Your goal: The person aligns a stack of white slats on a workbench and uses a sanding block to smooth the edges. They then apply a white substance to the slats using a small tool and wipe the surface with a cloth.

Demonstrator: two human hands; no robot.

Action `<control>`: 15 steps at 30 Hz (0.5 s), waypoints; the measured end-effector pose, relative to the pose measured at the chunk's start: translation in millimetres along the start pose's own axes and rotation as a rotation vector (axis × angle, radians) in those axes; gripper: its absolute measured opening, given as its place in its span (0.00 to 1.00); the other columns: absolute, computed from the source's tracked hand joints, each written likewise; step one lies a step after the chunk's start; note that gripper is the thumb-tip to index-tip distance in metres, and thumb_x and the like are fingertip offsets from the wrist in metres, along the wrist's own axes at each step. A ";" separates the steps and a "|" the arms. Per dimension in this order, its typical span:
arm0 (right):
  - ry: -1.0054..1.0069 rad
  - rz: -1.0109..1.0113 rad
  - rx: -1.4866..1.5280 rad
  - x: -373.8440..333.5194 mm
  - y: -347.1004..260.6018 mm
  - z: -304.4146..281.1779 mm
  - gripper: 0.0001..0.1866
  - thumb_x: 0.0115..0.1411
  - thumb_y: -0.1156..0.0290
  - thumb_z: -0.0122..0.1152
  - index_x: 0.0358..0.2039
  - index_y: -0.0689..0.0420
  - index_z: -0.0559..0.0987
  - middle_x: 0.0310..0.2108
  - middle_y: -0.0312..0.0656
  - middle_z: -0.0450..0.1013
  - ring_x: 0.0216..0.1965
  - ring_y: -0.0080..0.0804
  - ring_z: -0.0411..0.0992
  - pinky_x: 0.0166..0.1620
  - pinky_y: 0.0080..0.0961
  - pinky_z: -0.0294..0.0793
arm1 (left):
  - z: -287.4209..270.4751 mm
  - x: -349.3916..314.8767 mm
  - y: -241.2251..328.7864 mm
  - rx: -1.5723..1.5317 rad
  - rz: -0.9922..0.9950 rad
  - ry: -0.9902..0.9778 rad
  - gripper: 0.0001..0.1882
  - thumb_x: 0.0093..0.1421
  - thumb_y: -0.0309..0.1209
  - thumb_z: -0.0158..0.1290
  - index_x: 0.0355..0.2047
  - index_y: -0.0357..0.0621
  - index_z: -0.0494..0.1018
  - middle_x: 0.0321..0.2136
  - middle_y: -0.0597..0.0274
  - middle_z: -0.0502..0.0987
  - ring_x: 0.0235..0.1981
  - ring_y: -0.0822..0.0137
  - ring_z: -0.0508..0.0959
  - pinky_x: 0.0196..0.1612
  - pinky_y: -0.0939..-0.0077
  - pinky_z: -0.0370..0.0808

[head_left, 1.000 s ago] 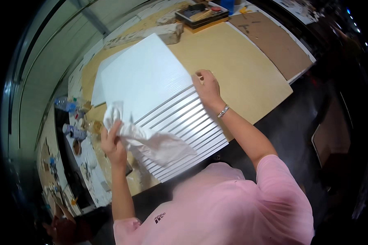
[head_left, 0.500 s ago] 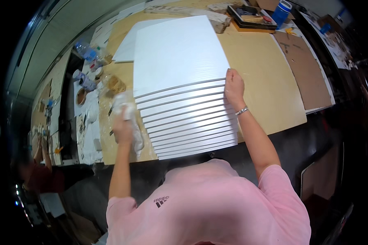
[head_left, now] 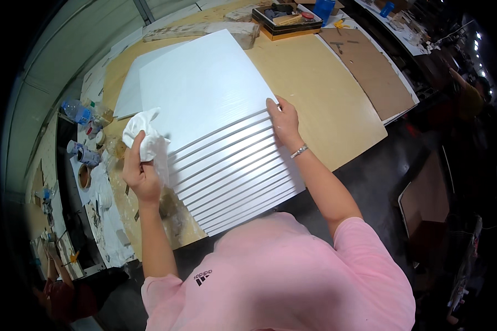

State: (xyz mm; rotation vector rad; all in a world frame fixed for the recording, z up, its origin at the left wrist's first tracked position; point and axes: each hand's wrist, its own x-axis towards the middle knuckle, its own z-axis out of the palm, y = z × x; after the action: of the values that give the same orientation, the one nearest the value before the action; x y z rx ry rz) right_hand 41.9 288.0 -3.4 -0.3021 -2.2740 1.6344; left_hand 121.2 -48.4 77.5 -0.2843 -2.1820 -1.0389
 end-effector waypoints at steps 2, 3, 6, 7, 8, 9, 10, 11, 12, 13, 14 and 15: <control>0.211 -0.185 -0.241 1.0 21.4 11.6 0.23 0.67 0.53 0.51 0.44 0.61 0.80 0.28 0.49 0.78 0.31 0.50 0.76 0.38 0.42 0.73 | -1.6 7.0 -10.2 0.089 0.155 -0.033 0.28 0.53 0.11 0.41 0.54 0.37 0.75 0.43 0.52 0.80 0.43 0.62 0.80 0.49 0.73 0.73; 0.169 -0.139 -0.278 -2.3 17.3 16.5 0.22 0.68 0.53 0.48 0.42 0.60 0.80 0.29 0.51 0.78 0.32 0.53 0.75 0.39 0.45 0.72 | -9.8 6.6 -21.4 0.086 0.109 0.014 0.27 0.54 0.12 0.42 0.54 0.36 0.75 0.44 0.52 0.80 0.43 0.61 0.80 0.49 0.73 0.73; 0.100 -0.068 -0.377 -6.9 4.2 11.5 0.22 0.70 0.54 0.42 0.35 0.59 0.77 0.30 0.56 0.76 0.34 0.60 0.74 0.39 0.50 0.71 | -36.4 12.7 -69.6 0.108 -0.002 0.129 0.26 0.55 0.14 0.44 0.54 0.36 0.74 0.44 0.51 0.80 0.44 0.60 0.80 0.49 0.71 0.74; 0.115 -0.090 -0.398 -5.6 8.0 13.3 0.22 0.70 0.54 0.41 0.33 0.59 0.76 0.29 0.56 0.76 0.33 0.60 0.73 0.39 0.51 0.71 | -42.7 13.3 -90.4 0.134 -0.023 0.153 0.25 0.56 0.14 0.45 0.55 0.37 0.74 0.45 0.51 0.80 0.44 0.60 0.80 0.49 0.71 0.74; 0.129 -0.111 -0.419 -5.0 11.0 15.7 0.22 0.71 0.55 0.40 0.31 0.59 0.75 0.28 0.56 0.75 0.33 0.60 0.73 0.38 0.51 0.71 | -50.4 13.6 -109.3 0.161 -0.043 0.177 0.25 0.56 0.15 0.46 0.55 0.38 0.74 0.45 0.50 0.80 0.44 0.60 0.80 0.49 0.70 0.74; 0.141 -0.114 -0.435 -3.9 12.7 15.7 0.22 0.70 0.55 0.40 0.31 0.59 0.75 0.28 0.56 0.75 0.32 0.60 0.73 0.37 0.50 0.71 | -54.4 15.5 -118.6 0.228 -0.188 0.069 0.24 0.56 0.19 0.50 0.55 0.41 0.75 0.46 0.50 0.79 0.45 0.59 0.80 0.51 0.69 0.73; 0.152 -0.117 -0.450 -3.0 13.3 16.0 0.22 0.70 0.55 0.41 0.31 0.59 0.75 0.27 0.55 0.75 0.31 0.59 0.73 0.36 0.50 0.71 | -54.8 11.5 -124.3 0.321 -0.251 -0.021 0.24 0.56 0.20 0.51 0.55 0.42 0.75 0.46 0.50 0.79 0.46 0.59 0.79 0.52 0.69 0.73; 0.164 -0.121 -0.465 -3.5 13.5 16.2 0.22 0.70 0.55 0.41 0.31 0.59 0.76 0.26 0.55 0.75 0.30 0.59 0.73 0.35 0.50 0.71 | -53.8 6.6 -127.4 0.413 -0.313 -0.112 0.24 0.56 0.20 0.52 0.55 0.43 0.75 0.47 0.49 0.79 0.46 0.58 0.79 0.52 0.69 0.73; 0.170 -0.125 -0.467 -3.6 12.1 16.9 0.22 0.70 0.56 0.41 0.30 0.59 0.76 0.25 0.55 0.75 0.29 0.59 0.73 0.34 0.50 0.71 | -53.5 5.5 -129.4 0.504 -0.374 -0.202 0.25 0.56 0.21 0.53 0.56 0.44 0.75 0.47 0.49 0.79 0.47 0.58 0.79 0.53 0.69 0.73; 0.177 -0.129 -0.469 -3.9 10.5 17.5 0.22 0.70 0.56 0.42 0.30 0.59 0.75 0.25 0.54 0.75 0.29 0.58 0.73 0.33 0.50 0.70 | -47.6 -3.4 -140.4 0.622 -0.017 -0.118 0.25 0.53 0.22 0.56 0.54 0.42 0.76 0.48 0.48 0.78 0.49 0.55 0.78 0.54 0.70 0.73; 0.184 -0.134 -0.471 -4.1 11.1 18.6 0.21 0.70 0.56 0.42 0.29 0.59 0.75 0.24 0.54 0.74 0.28 0.58 0.73 0.32 0.49 0.70 | -46.8 -10.0 -142.5 0.477 -0.101 -0.128 0.25 0.52 0.21 0.55 0.53 0.42 0.76 0.48 0.47 0.78 0.50 0.54 0.78 0.54 0.69 0.72; 0.194 -0.144 -0.471 -2.4 13.1 17.8 0.21 0.70 0.57 0.43 0.28 0.59 0.75 0.23 0.53 0.74 0.26 0.57 0.72 0.30 0.48 0.69 | -37.3 -13.4 -133.4 0.324 -0.182 -0.138 0.25 0.51 0.20 0.55 0.52 0.41 0.77 0.48 0.46 0.78 0.50 0.53 0.78 0.55 0.69 0.72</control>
State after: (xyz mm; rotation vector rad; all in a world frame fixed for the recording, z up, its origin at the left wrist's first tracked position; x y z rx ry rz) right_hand 37.2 275.7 -21.3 -0.3760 -2.4364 0.9408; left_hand 87.9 -162.5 5.1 -0.0086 -2.4949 -0.7591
